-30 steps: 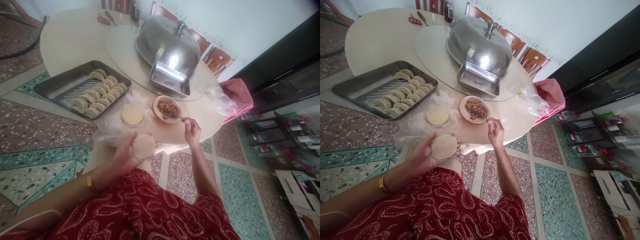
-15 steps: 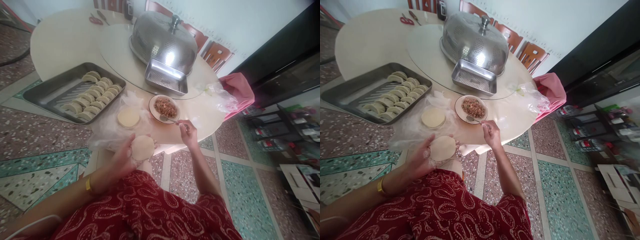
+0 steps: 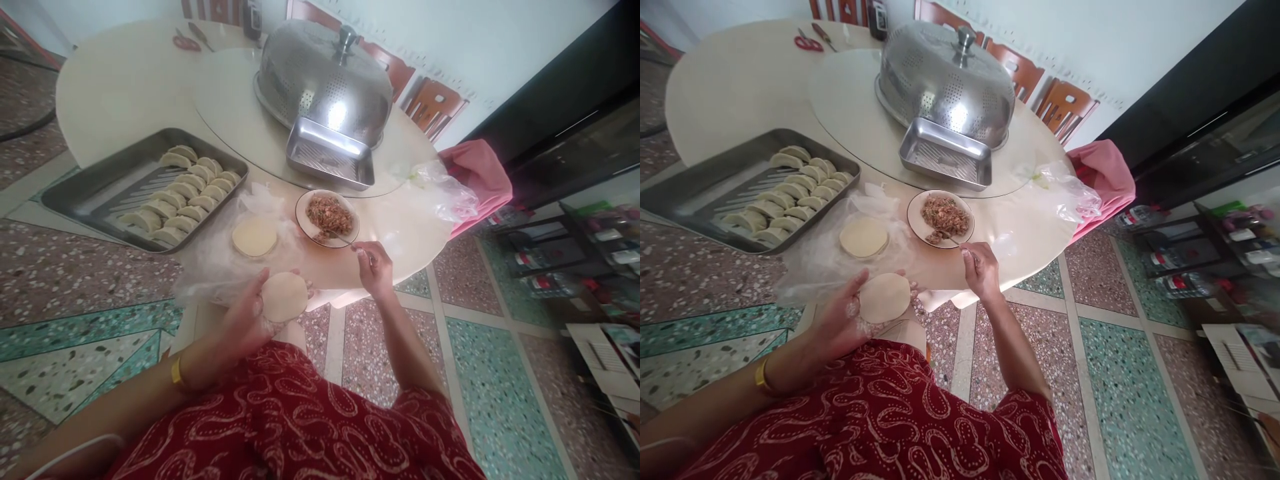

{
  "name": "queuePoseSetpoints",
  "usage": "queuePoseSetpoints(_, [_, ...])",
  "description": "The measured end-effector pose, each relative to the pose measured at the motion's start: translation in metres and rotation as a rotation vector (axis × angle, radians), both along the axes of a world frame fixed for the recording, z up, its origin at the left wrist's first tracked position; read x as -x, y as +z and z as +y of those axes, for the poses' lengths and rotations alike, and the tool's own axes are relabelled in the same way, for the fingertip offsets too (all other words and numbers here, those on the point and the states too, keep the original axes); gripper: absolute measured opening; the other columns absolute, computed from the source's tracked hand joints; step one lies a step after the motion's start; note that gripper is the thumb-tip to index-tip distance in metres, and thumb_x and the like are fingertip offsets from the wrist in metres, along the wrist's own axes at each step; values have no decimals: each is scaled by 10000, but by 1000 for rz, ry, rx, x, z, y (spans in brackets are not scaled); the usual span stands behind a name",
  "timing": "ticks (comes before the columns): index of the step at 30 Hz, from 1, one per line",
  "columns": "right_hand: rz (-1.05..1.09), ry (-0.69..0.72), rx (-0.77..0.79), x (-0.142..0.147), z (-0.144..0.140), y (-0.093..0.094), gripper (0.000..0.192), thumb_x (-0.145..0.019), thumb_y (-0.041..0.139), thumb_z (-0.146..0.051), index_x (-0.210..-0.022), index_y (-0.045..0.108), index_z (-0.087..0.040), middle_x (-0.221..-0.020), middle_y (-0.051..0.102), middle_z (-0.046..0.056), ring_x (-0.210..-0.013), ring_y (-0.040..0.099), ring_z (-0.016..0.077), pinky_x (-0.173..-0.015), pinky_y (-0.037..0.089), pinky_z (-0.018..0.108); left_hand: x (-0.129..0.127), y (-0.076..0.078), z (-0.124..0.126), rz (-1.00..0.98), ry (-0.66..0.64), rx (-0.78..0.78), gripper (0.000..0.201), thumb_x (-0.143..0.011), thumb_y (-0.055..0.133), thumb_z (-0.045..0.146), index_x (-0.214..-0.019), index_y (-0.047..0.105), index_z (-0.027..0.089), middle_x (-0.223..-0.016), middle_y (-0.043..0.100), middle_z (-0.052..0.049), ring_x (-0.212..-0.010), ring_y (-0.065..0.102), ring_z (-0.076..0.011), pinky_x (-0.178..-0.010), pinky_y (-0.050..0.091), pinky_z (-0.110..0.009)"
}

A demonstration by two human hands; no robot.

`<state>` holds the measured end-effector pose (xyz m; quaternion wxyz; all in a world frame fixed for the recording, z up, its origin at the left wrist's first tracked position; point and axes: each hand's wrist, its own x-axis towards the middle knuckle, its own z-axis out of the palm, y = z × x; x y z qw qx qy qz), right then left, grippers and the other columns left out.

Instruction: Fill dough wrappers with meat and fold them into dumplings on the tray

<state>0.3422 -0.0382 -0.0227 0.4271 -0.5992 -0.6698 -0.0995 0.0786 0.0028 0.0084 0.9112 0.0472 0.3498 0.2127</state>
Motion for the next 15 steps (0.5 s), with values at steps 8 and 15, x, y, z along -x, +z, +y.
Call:
queuePoseSetpoints(8, [-9, 79, 12, 4, -3, 4, 205, -961, 479, -237, -1035, 669, -261, -891, 752, 52, -839, 667, 212, -697, 566, 390, -1, -1, 0, 0, -18, -9, 545, -999, 364, 405, -1417, 456, 67, -1089, 720, -199, -938, 719, -289, -834, 584, -415])
queuePoseSetpoints(15, [-52, 116, 30, -1, 1, 3, 203, -965, 472, -245, -1002, 671, -264, -883, 751, 40, -844, 670, 211, -716, 573, 393, -1, -7, 1, -17, -21, -18, 551, -987, 397, 411, -1425, 448, 81, -1140, 701, -211, -991, 707, -305, -870, 572, -428])
